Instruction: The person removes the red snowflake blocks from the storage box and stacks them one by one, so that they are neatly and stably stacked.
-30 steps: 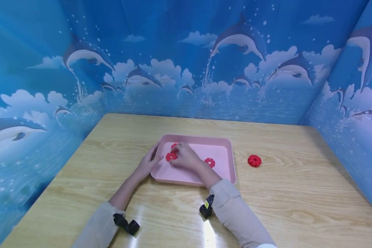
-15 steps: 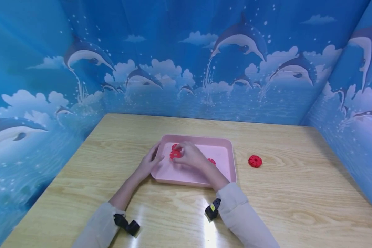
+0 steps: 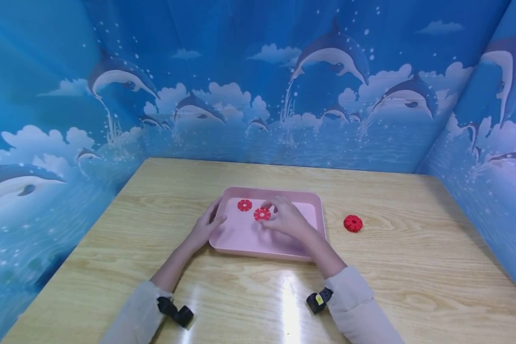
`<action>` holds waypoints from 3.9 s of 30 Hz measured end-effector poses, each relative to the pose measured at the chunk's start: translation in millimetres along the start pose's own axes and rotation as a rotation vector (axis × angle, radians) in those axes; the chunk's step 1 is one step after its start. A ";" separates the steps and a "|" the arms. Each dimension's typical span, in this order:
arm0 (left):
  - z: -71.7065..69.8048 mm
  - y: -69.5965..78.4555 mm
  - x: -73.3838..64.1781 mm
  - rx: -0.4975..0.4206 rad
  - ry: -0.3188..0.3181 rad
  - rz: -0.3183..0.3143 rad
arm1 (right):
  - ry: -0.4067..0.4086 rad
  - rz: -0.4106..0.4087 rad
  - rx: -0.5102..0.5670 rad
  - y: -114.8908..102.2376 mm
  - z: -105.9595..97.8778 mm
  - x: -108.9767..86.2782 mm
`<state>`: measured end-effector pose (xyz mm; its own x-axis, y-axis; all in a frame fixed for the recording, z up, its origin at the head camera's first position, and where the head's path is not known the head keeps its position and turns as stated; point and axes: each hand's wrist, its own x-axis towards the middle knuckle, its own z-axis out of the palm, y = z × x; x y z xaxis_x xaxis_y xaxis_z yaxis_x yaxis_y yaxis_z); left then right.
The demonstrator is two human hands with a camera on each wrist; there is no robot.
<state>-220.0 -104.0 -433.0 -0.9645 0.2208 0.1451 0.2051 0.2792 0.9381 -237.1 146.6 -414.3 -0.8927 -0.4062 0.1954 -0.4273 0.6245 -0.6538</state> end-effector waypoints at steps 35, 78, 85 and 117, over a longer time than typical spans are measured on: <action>5.5 -38.4 12.7 0.019 0.031 -0.011 | 0.197 0.097 -0.100 38.5 -91.0 -82.0; 1.1 2.4 0.6 0.031 -0.005 -0.011 | 0.337 0.105 -0.125 133.2 -103.8 -125.7; 0.7 1.5 1.0 0.031 -0.007 -0.012 | 0.365 0.100 -0.135 137.9 -99.9 -124.5; 0.0 2.6 0.8 0.044 -0.007 -0.024 | 0.343 0.153 -0.197 145.4 -95.1 -122.3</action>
<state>-220.2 -103.1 -430.4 -0.9681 0.2198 0.1201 0.1889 0.3258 0.9264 -203.7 350.5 -463.7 -0.9298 -0.0737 0.3606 -0.2752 0.7898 -0.5482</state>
